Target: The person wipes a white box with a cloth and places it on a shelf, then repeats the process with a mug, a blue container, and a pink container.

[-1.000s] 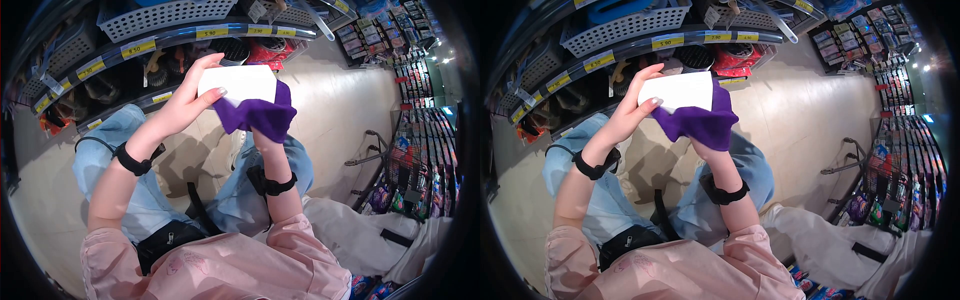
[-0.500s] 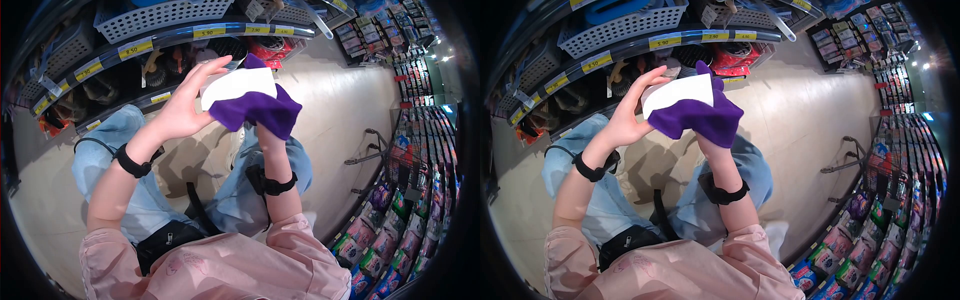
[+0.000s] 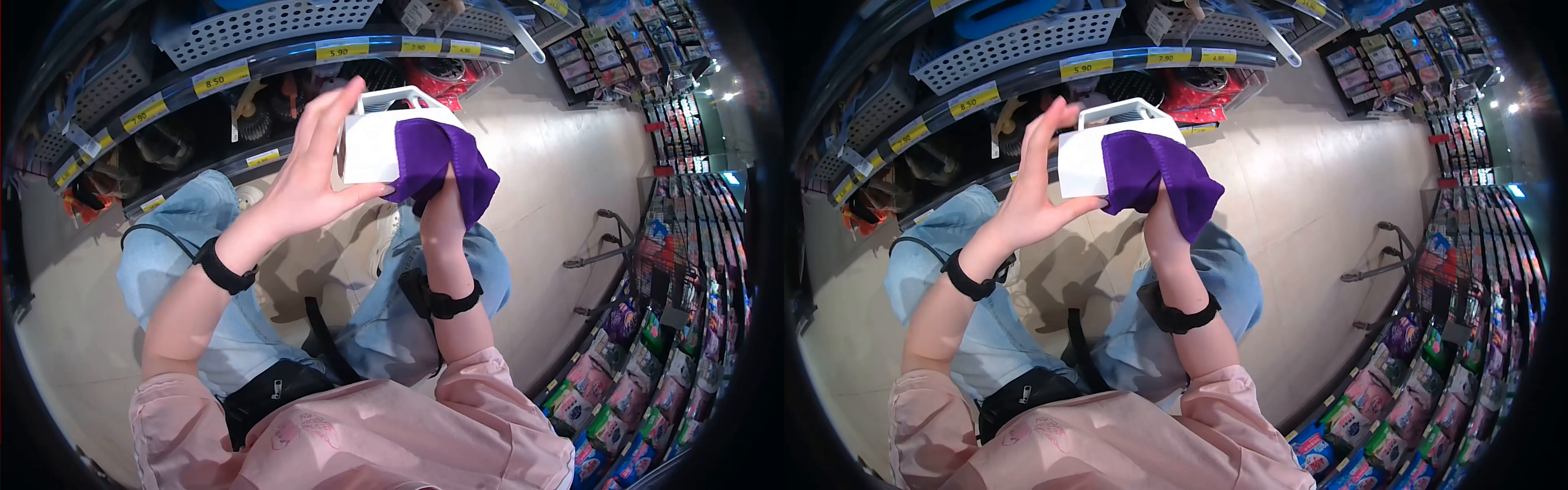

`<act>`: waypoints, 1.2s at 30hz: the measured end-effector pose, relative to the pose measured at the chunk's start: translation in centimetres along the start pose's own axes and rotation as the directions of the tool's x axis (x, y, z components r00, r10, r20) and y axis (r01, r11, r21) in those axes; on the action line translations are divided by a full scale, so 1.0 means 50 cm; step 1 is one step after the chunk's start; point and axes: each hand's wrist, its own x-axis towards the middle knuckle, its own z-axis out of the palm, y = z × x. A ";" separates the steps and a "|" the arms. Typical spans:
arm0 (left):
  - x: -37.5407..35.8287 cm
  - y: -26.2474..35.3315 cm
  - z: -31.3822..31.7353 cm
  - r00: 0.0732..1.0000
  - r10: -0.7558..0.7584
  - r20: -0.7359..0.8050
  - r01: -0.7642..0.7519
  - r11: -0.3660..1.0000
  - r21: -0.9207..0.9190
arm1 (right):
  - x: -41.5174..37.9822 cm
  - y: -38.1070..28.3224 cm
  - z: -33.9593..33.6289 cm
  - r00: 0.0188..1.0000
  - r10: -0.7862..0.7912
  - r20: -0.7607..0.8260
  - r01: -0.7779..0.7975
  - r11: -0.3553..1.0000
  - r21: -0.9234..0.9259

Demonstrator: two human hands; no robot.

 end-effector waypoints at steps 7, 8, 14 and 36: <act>0.006 -0.018 -0.002 0.939 -0.343 0.008 0.314 0.848 -0.427 | -0.011 -0.030 0.014 0.980 -0.131 0.150 0.139 0.989 -0.044; 0.007 -0.019 -0.005 0.939 -0.343 0.006 0.312 0.849 -0.427 | -0.012 -0.033 0.018 0.972 -0.155 0.178 0.175 0.979 -0.103; 0.004 -0.014 -0.011 0.915 -0.388 0.113 0.389 0.770 -0.506 | -0.006 -0.037 0.024 0.975 -0.123 0.183 0.146 0.982 -0.119; 0.009 -0.009 -0.013 0.996 -0.085 0.034 0.085 0.996 -0.008 | 0.010 -0.019 0.009 0.991 -0.004 0.135 0.023 0.990 -0.136</act>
